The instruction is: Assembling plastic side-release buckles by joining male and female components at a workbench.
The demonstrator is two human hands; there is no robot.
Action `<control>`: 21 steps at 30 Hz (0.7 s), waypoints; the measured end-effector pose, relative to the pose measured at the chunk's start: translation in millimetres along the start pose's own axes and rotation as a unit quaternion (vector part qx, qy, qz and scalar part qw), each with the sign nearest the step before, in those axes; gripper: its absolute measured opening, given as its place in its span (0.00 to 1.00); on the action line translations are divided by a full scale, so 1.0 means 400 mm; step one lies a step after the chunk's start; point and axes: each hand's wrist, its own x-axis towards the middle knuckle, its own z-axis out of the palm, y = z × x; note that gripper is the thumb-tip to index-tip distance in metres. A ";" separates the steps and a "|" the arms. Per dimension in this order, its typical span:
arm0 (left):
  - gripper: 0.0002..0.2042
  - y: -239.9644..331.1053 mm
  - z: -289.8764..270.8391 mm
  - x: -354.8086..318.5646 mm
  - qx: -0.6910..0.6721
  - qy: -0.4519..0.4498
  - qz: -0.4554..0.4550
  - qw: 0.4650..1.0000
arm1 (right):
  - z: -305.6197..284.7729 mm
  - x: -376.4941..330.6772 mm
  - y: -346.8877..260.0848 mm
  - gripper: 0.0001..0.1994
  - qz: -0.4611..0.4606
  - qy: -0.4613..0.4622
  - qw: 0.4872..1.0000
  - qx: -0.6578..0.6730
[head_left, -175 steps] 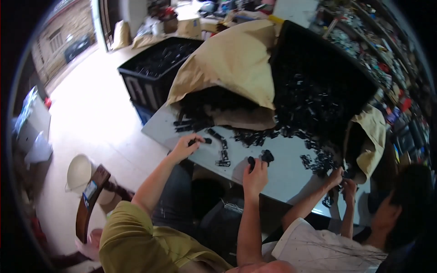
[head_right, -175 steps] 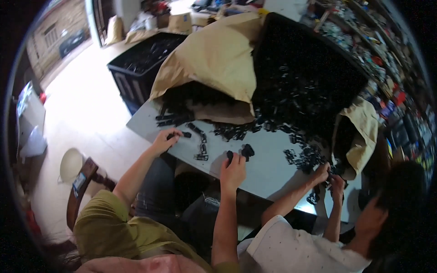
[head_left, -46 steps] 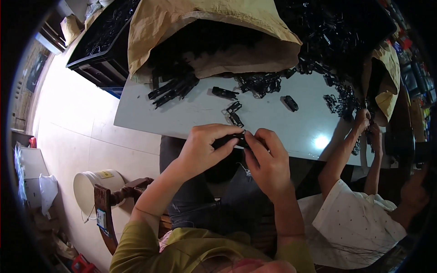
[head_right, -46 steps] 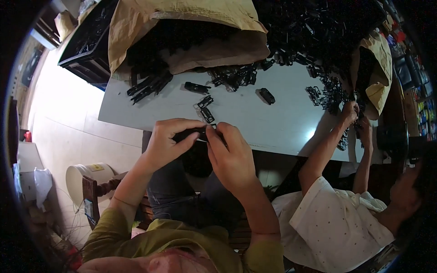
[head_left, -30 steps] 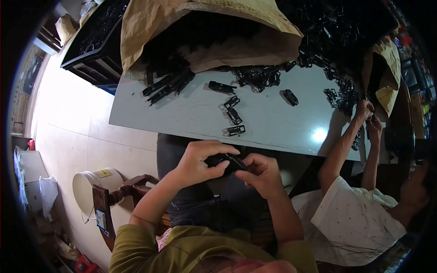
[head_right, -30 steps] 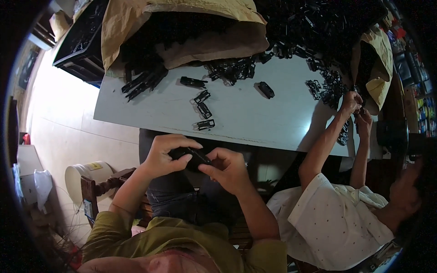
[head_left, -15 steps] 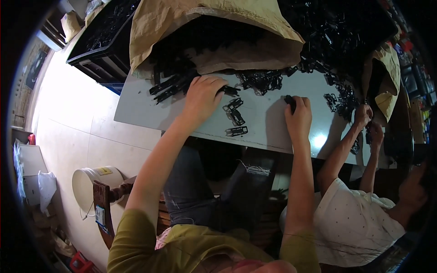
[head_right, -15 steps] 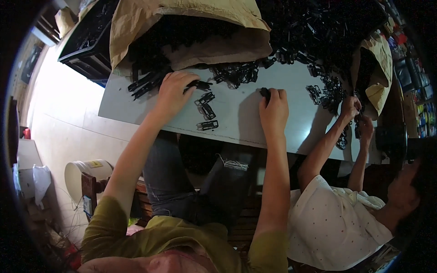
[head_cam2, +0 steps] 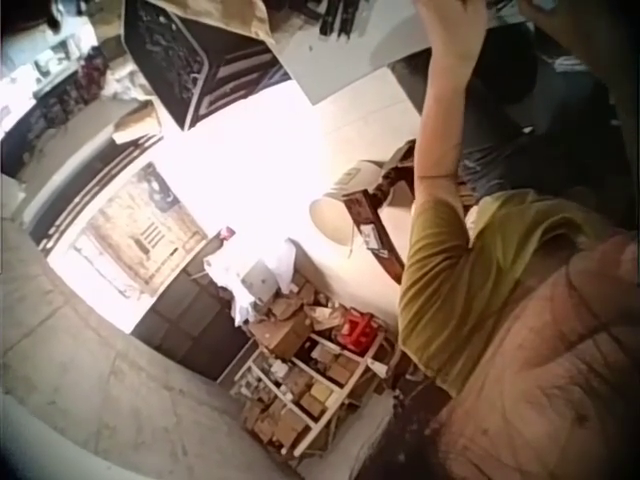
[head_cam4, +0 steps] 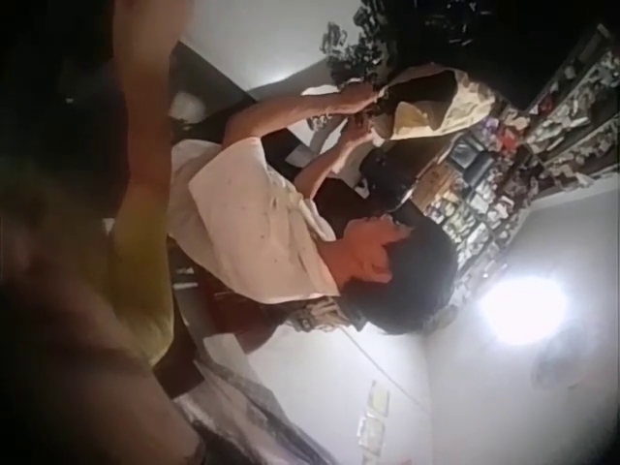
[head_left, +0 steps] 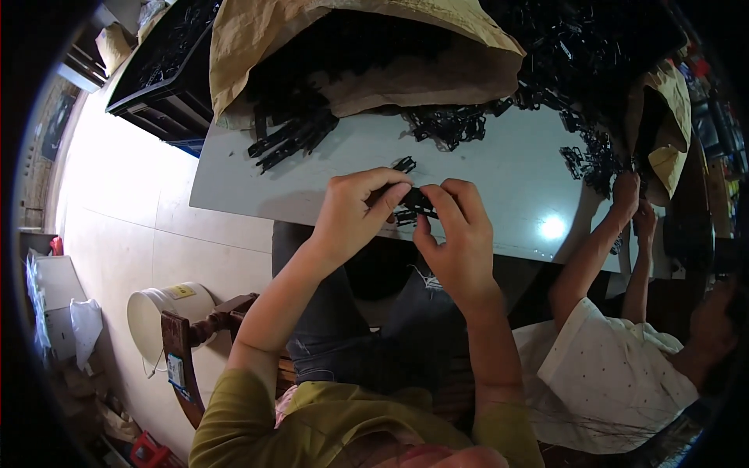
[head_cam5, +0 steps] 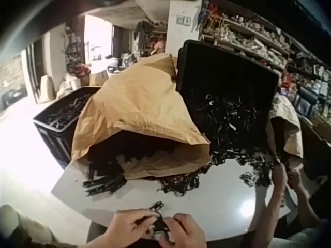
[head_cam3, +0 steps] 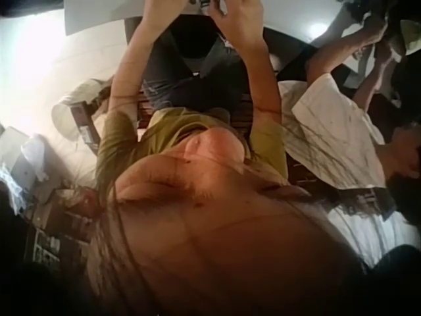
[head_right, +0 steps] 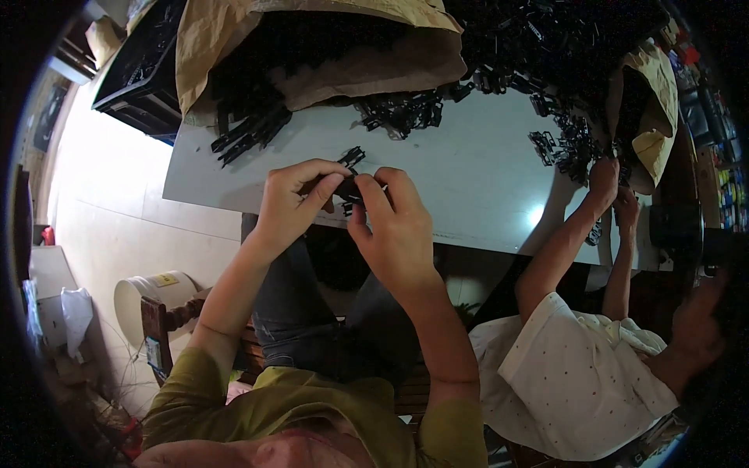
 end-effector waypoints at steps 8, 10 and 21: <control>0.06 0.018 0.006 -0.027 0.090 -0.013 0.050 0.995 | -0.019 -0.019 -0.019 0.19 -0.015 -0.004 0.999 -0.049; 0.07 0.005 0.013 -0.037 0.110 -0.010 0.083 0.990 | -0.022 -0.023 -0.027 0.19 -0.026 -0.011 0.998 -0.065; 0.11 -0.009 -0.012 -0.117 -0.100 -0.127 -0.153 0.975 | -0.038 -0.099 -0.031 0.20 0.003 -0.073 0.997 -0.004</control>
